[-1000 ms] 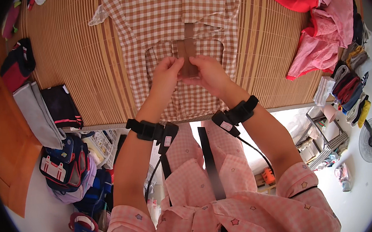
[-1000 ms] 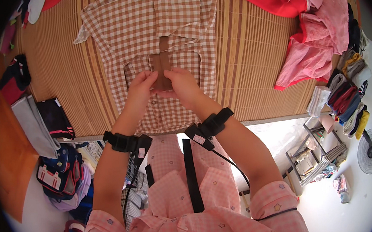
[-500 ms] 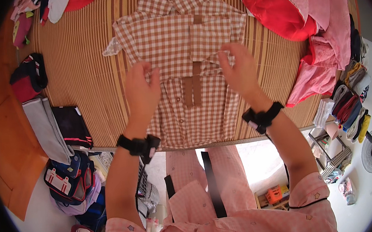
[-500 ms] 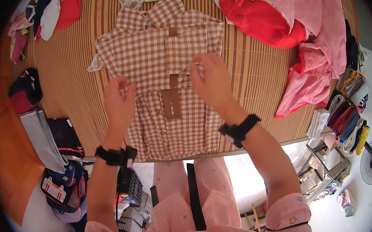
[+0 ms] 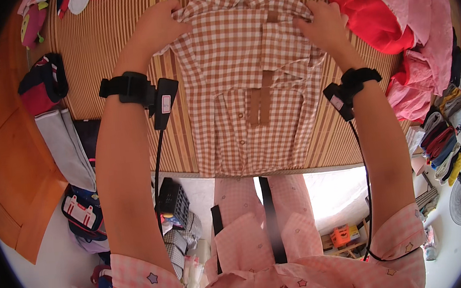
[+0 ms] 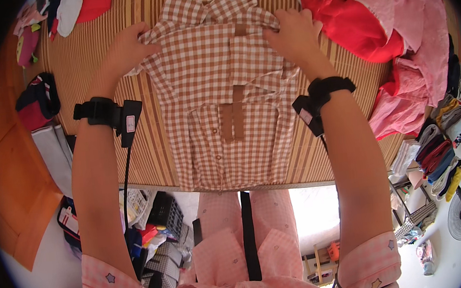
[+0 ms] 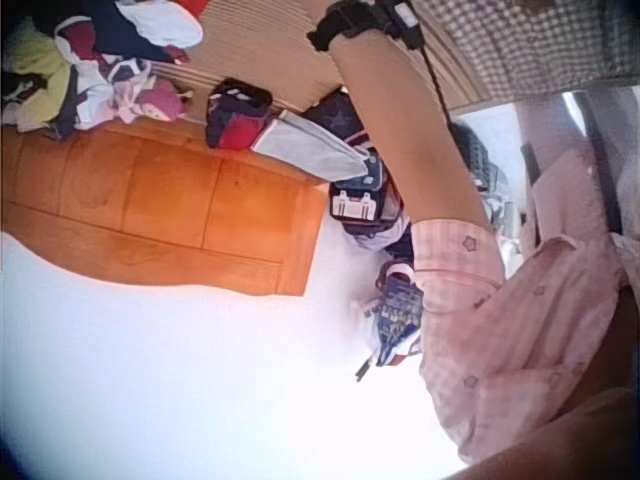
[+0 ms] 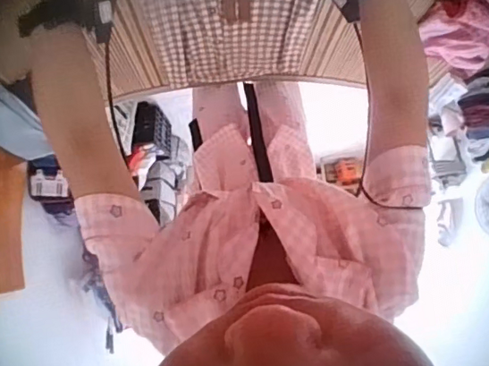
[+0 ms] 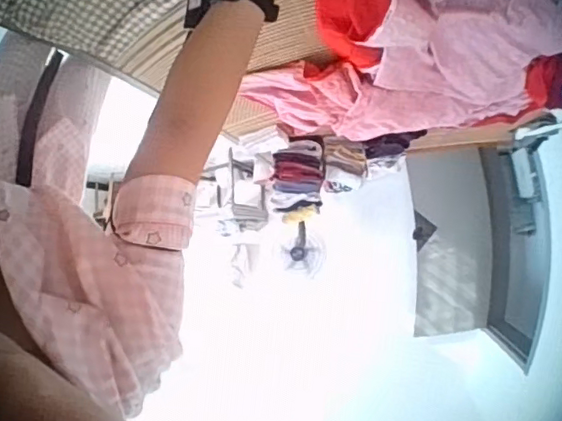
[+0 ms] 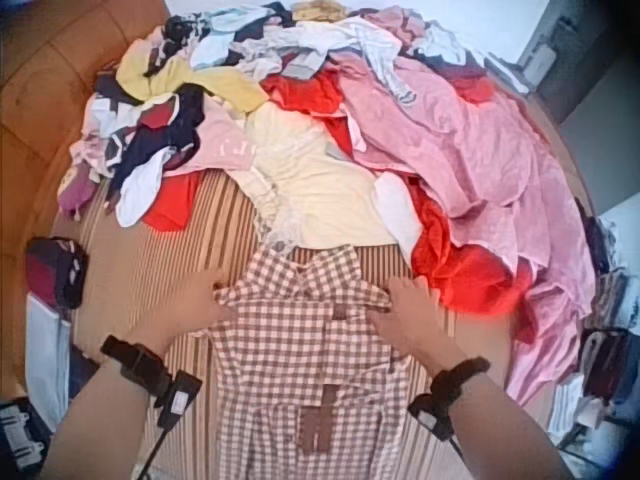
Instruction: The person folds a red and white shirt, a yellow and blue garment, and a brown checkered shirt by hand on a bed surface, then places them onto organized stacks of laundry.
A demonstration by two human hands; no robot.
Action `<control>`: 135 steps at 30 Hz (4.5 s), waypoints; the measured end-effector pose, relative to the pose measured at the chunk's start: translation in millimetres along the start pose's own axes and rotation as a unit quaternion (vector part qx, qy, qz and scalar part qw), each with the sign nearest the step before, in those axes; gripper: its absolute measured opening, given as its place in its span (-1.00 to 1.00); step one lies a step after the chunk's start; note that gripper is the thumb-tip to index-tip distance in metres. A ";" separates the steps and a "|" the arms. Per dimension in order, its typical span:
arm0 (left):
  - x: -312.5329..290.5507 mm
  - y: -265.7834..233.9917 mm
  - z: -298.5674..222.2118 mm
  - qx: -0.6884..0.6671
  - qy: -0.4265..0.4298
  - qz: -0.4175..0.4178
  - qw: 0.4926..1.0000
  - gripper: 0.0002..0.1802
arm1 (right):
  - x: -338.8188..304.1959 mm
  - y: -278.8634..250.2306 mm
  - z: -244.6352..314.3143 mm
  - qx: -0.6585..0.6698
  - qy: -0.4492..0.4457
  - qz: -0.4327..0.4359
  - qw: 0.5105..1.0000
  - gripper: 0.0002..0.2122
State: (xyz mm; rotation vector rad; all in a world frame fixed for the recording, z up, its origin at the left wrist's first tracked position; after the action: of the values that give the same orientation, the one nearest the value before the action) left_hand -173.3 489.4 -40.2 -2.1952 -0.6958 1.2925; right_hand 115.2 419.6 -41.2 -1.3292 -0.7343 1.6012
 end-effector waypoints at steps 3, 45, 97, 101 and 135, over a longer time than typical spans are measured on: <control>-17.5 9.3 -3.3 -0.006 0.077 -0.021 0.997 -0.62 | -8.4 -7.6 8.7 -0.026 -0.111 -0.081 0.990 -0.72; -306.7 262.9 17.7 -0.394 -0.266 -0.054 0.878 -0.73 | -312.5 123.9 52.7 0.163 -0.211 0.189 0.945 -0.79; -196.5 264.9 -51.5 0.083 0.030 -0.095 0.992 -0.35 | -231.5 166.8 73.4 -0.010 -0.249 0.120 0.961 -0.24; -206.1 237.7 -63.3 0.096 0.041 -0.139 0.985 -0.31 | -235.1 130.4 82.4 0.025 -0.264 0.085 0.960 -0.21; -224.7 225.7 20.1 -0.382 -0.131 -0.052 0.913 -0.64 | -197.7 128.5 110.0 -0.028 -0.253 0.116 0.960 -0.11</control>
State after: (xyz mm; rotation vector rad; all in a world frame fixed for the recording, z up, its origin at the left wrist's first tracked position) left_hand -245.8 178.8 -50.4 -2.5176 -1.6316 1.4276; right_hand -21.8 198.4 -41.2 -1.0781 -0.9587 2.1638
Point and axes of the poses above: each hand's wrist, its own x-axis towards the middle knuckle, its own y-axis out of the palm, z = x × y, the point moved 7 cm from there along x, towards the middle knuckle, and after that the axes turned 14 degrees about z, right-handed, at the moved point
